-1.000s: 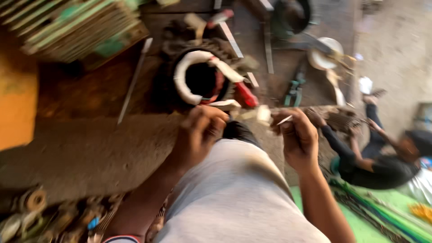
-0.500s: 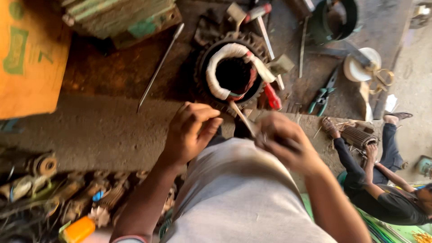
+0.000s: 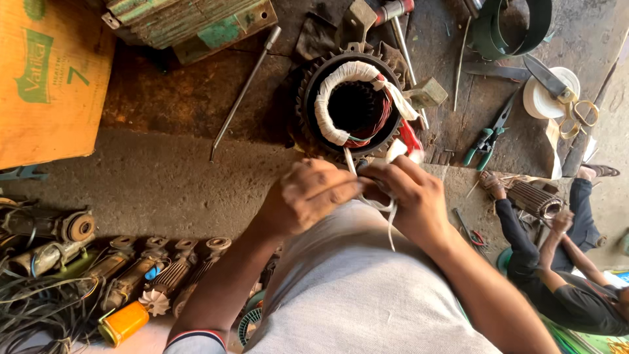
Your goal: The person wraps white insulating cloth strips around the copper windings of an electric motor stator clamped on a workbench, folding and pressing the material around the coil and using a small wooden stick to tuck the strips into place around the winding.
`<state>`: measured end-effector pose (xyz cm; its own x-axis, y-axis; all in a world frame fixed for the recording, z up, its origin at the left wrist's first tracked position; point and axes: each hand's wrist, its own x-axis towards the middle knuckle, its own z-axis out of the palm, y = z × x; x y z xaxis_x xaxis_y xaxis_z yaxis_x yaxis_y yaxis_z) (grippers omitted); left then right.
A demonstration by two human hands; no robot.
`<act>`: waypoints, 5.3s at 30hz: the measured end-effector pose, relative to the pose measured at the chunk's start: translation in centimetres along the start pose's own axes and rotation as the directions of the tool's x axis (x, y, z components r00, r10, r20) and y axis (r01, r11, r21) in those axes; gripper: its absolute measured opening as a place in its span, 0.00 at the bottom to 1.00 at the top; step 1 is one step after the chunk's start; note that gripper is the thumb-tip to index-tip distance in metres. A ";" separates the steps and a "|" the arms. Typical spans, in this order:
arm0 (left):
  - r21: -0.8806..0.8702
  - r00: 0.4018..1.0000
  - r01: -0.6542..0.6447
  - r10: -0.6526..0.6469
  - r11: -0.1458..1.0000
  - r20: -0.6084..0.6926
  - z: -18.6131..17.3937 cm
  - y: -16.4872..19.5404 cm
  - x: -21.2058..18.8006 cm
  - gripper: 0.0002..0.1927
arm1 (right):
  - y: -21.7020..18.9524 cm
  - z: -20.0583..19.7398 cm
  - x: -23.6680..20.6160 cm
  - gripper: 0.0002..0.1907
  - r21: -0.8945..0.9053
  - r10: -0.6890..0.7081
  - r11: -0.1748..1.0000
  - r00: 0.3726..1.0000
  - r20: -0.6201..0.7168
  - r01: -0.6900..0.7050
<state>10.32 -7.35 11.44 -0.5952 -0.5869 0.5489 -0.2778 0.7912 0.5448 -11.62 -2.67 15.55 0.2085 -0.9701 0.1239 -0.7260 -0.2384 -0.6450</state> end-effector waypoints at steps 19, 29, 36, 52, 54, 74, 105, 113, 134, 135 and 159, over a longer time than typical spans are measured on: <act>-0.008 0.984 0.178 -0.178 0.984 -0.028 0.2 -1.7 1.4 0.11 | 1.4 1.8 0.2 0.16 0.089 0.028 0.996 0.994 -0.104 -0.019; -0.116 0.983 0.169 -0.176 0.979 -0.055 0.2 -1.4 0.9 0.13 | 1.4 1.9 0.2 0.14 0.074 0.078 0.995 0.992 -0.097 -0.071; -0.204 0.970 0.195 -0.220 0.959 -0.104 0.4 -1.7 1.4 0.12 | 1.5 2.3 0.1 0.13 0.070 0.042 0.997 0.994 -0.101 -0.035; -0.150 0.975 0.195 -0.208 0.969 -0.076 0.4 -1.5 0.9 0.14 | 1.6 2.2 -0.1 0.11 0.105 0.046 0.994 0.994 -0.102 -0.035; -0.109 0.975 0.203 -0.211 0.973 -0.065 0.3 -1.5 0.8 0.14 | 1.6 2.1 -0.3 0.12 0.119 0.042 0.992 0.996 -0.081 -0.033; -0.046 0.994 0.110 -0.109 0.993 0.022 0.3 -0.6 -0.2 0.12 | 1.1 1.8 -0.3 0.18 0.156 0.062 0.986 0.998 -0.003 -0.061; -0.039 0.991 0.133 -0.132 0.990 0.019 0.1 -3.2 2.8 0.12 | 2.1 1.2 2.3 0.13 0.177 0.017 0.984 1.000 -0.017 -0.013; 0.001 0.992 0.123 -0.123 0.992 0.002 0.7 -3.4 -0.3 0.11 | 1.0 1.7 1.3 0.12 0.211 0.043 0.977 0.998 -0.046 -0.033; 0.290 0.993 0.105 -0.115 0.951 0.018 3.3 -2.2 0.3 0.06 | 4.8 0.2 1.3 0.10 0.012 0.103 0.995 0.991 -0.081 -0.102; 0.291 0.993 0.100 -0.114 0.952 0.032 3.3 -2.2 0.3 0.05 | 4.8 0.2 1.2 0.10 0.016 0.132 0.991 0.987 -0.086 -0.131; 0.133 0.994 0.096 -0.088 0.986 -0.070 1.4 -3.5 3.1 0.10 | -1.1 -3.0 4.7 0.18 -0.185 0.080 0.978 0.992 -0.095 -0.096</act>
<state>8.38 -11.68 10.30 -0.5146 -0.6645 0.5419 -0.4318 0.7469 0.5057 -11.77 -7.04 19.11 0.0868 -0.9858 0.1435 -0.8512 -0.1482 -0.5034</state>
